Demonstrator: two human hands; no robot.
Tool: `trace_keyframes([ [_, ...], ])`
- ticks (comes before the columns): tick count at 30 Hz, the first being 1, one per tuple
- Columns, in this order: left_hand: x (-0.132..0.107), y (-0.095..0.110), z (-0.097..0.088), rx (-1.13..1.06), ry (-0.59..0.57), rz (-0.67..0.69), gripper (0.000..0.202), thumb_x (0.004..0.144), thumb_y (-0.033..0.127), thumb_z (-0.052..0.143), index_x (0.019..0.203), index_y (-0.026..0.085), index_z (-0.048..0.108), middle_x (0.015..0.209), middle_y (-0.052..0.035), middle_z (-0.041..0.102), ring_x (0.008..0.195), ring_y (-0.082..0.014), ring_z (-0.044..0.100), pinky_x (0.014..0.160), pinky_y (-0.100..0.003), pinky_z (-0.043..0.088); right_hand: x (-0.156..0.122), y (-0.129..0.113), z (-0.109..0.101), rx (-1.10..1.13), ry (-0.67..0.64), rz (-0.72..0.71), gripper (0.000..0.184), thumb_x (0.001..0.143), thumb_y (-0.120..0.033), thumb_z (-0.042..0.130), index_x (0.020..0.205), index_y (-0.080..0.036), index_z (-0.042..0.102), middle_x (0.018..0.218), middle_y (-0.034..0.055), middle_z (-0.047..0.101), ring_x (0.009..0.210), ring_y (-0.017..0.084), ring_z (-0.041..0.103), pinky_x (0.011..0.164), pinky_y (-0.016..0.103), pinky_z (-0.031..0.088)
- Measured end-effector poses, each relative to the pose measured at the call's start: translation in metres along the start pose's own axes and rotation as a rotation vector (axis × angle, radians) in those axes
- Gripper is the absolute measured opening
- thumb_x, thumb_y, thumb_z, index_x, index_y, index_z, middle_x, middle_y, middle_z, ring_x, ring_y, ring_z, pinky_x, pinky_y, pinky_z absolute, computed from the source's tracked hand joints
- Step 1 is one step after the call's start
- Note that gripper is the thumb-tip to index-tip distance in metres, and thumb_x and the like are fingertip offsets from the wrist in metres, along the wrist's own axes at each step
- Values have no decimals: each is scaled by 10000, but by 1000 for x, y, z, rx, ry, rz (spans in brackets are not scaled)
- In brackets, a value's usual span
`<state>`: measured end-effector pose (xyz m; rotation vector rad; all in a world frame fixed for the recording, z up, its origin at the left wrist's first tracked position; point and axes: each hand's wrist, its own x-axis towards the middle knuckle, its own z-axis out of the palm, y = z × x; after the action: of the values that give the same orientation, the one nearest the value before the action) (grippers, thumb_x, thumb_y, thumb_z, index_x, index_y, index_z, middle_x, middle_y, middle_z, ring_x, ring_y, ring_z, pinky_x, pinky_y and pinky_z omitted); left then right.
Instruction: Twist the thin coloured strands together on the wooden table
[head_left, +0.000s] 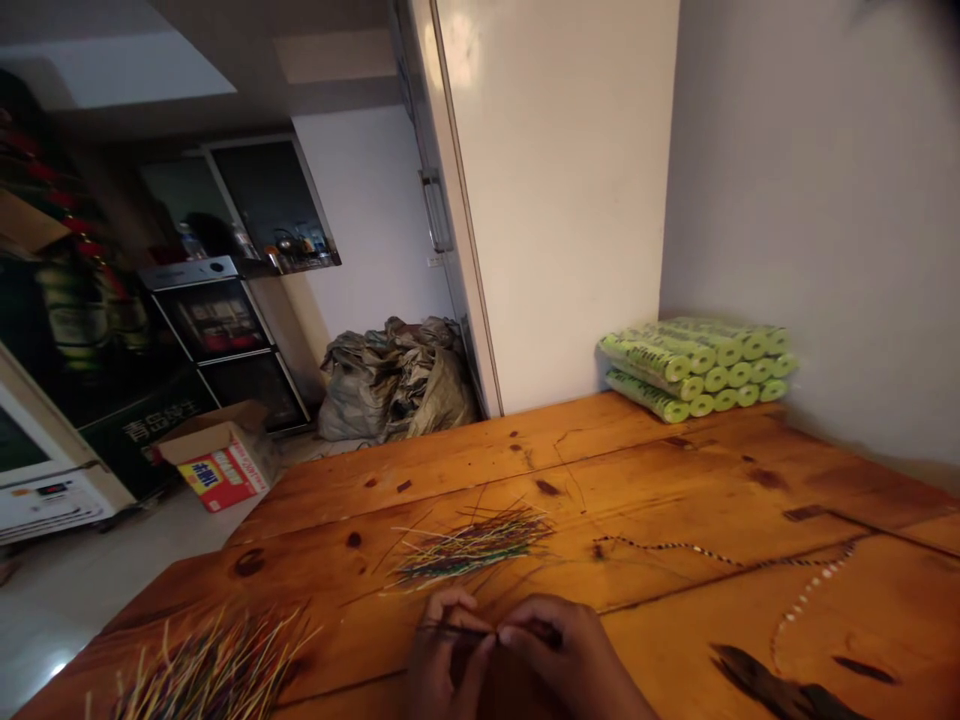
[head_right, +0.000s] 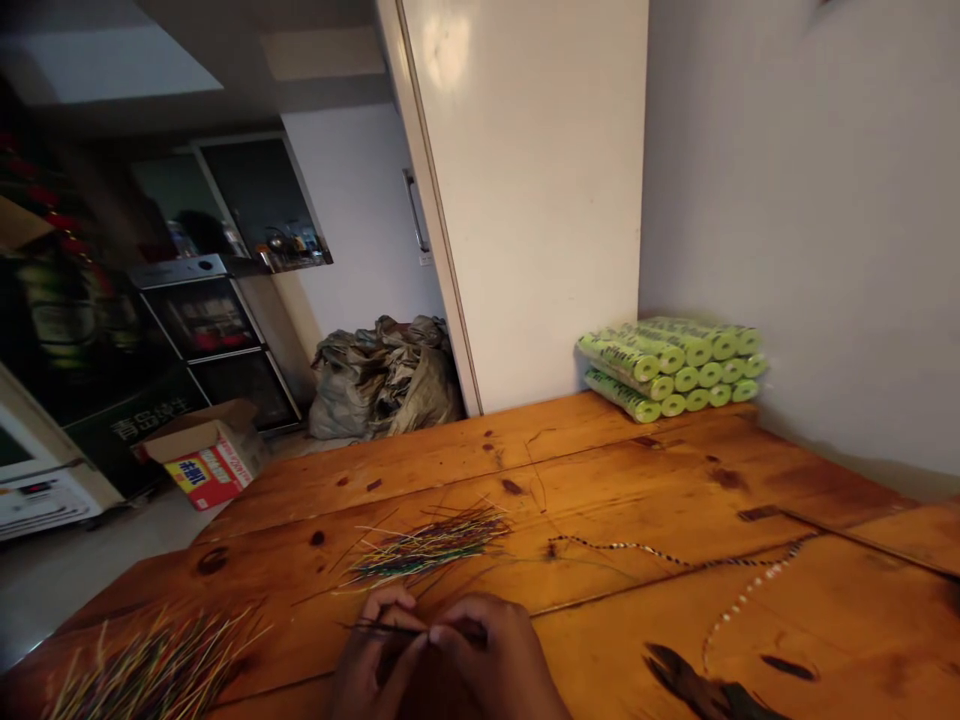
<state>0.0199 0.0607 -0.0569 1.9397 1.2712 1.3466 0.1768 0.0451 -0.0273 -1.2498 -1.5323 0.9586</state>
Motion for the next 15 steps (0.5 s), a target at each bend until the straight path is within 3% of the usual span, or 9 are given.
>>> trace_keyframes([
  [5,-1,0,0,19,-12,74,356,772,487,497,654,187,649,822,-70,553,738,-185,558,682,-289,460,4,4,-3,214,-73,136,251,694,-365,575,587,-150,648,468,-40,545,452,80,465,488,195,363],
  [10,0,0,-2,47,-29,79,365,755,507,504,631,195,647,828,-71,549,777,-200,550,729,-310,453,3,2,-5,366,-157,189,109,624,-259,623,614,-151,615,495,-52,549,447,67,457,490,188,368],
  [15,-2,1,-2,66,-56,24,327,763,472,513,646,194,639,837,-63,555,793,-204,550,730,-306,437,0,3,-1,428,-184,199,86,592,-199,630,647,-164,573,525,-66,535,460,70,473,487,184,379],
])
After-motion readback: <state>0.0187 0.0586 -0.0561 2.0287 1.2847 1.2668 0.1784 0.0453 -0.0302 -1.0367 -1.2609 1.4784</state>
